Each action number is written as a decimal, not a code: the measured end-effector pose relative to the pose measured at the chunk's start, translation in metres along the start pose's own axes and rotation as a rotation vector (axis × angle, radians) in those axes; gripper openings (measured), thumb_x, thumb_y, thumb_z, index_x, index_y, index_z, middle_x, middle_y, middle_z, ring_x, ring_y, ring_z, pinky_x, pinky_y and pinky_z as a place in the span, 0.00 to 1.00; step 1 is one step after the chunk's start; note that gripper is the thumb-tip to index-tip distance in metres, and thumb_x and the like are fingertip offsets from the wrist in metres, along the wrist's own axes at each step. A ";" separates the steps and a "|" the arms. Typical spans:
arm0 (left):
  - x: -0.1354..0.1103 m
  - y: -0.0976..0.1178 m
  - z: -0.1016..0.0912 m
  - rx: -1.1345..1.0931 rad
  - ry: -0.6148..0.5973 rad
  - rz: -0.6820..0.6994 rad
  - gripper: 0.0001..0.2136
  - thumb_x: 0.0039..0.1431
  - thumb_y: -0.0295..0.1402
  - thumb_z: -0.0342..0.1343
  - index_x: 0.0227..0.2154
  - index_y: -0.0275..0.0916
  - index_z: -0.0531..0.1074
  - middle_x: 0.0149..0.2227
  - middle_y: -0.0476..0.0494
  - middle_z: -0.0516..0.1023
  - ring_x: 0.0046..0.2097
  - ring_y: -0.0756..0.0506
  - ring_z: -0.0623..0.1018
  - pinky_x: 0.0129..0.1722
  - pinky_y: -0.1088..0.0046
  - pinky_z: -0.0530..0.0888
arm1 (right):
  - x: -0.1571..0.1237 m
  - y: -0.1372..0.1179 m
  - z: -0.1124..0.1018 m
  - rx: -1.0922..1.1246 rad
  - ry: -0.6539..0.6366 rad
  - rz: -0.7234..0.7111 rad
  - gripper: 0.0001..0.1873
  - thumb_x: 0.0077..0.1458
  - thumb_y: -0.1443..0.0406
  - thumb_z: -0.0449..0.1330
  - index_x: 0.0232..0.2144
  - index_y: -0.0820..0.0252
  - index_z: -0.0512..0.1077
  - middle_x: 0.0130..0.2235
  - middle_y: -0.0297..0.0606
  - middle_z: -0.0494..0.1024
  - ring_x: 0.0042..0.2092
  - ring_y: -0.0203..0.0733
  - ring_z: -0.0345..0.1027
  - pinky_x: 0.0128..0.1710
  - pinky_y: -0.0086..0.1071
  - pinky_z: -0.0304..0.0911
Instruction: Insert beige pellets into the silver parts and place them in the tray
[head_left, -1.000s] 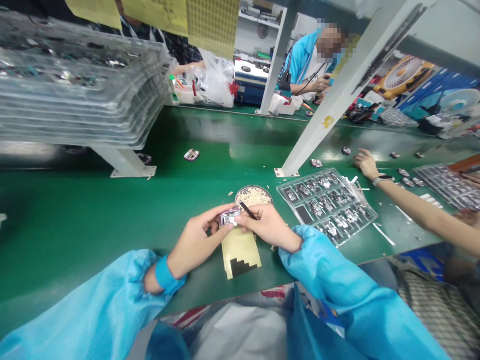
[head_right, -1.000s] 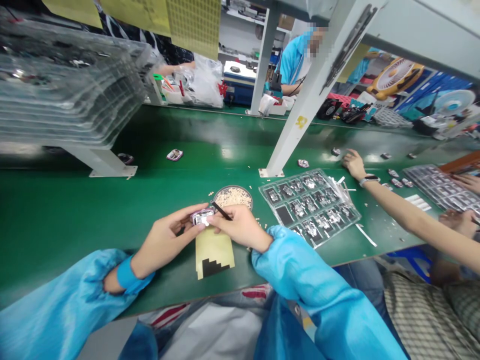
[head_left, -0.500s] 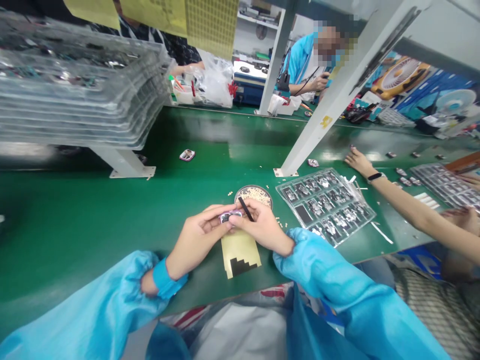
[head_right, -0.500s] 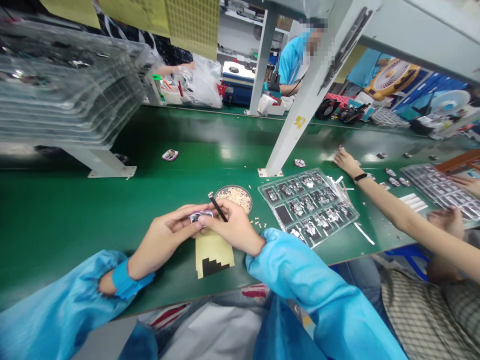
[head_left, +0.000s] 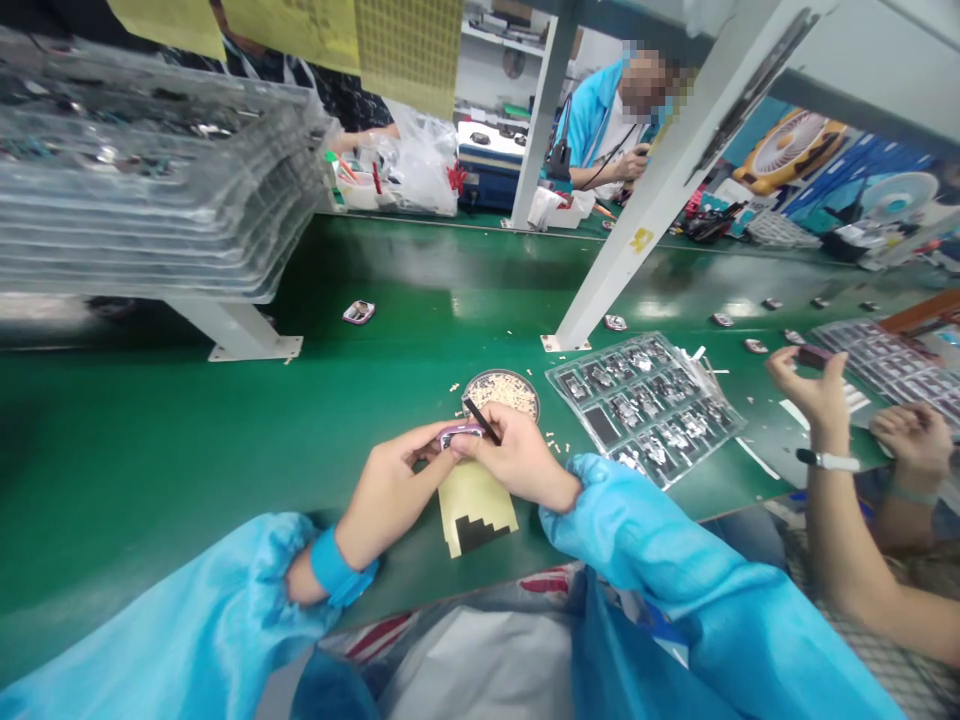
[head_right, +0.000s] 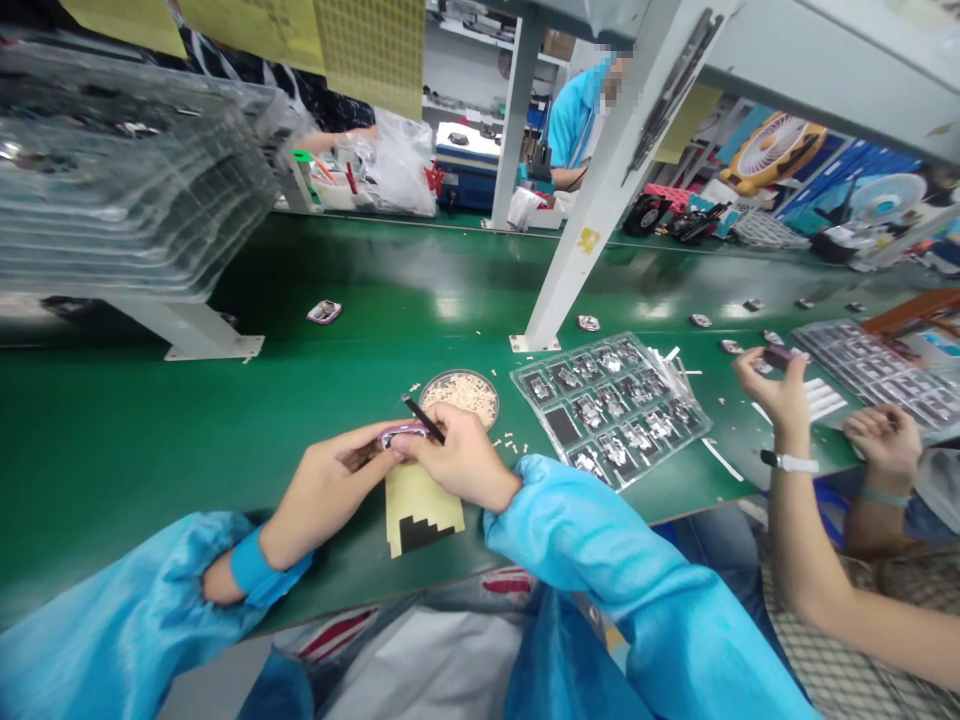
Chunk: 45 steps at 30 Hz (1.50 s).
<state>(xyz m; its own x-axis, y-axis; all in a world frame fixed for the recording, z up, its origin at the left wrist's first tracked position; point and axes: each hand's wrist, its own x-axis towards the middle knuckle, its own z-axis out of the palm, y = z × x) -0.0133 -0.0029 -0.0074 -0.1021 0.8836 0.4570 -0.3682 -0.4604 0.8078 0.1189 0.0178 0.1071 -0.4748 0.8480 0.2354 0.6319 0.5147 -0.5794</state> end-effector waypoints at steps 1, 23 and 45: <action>0.000 0.000 0.000 0.002 0.011 0.001 0.19 0.59 0.43 0.62 0.48 0.37 0.79 0.49 0.39 0.79 0.50 0.38 0.78 0.53 0.62 0.75 | 0.000 0.001 0.000 -0.008 0.009 -0.008 0.19 0.48 0.55 0.70 0.25 0.61 0.66 0.24 0.28 0.66 0.27 0.33 0.57 0.26 0.27 0.53; 0.003 0.002 -0.002 0.203 0.054 0.101 0.14 0.61 0.39 0.60 0.47 0.39 0.79 0.42 0.43 0.80 0.39 0.46 0.76 0.38 0.72 0.72 | 0.006 -0.011 -0.028 -0.238 0.025 -0.431 0.06 0.60 0.61 0.63 0.35 0.59 0.77 0.36 0.38 0.77 0.41 0.41 0.71 0.45 0.35 0.67; 0.089 0.004 -0.028 0.519 0.167 0.237 0.15 0.62 0.37 0.56 0.49 0.38 0.73 0.34 0.48 0.78 0.35 0.47 0.76 0.38 0.73 0.70 | 0.015 0.005 -0.051 -0.534 0.110 -0.418 0.05 0.64 0.65 0.57 0.40 0.59 0.72 0.39 0.38 0.72 0.42 0.40 0.67 0.44 0.33 0.62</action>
<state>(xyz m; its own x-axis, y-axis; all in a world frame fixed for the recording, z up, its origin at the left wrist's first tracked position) -0.0501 0.0760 0.0261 -0.2864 0.7335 0.6165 0.1778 -0.5915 0.7864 0.1465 0.0393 0.1475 -0.6974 0.5584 0.4493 0.6381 0.7692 0.0346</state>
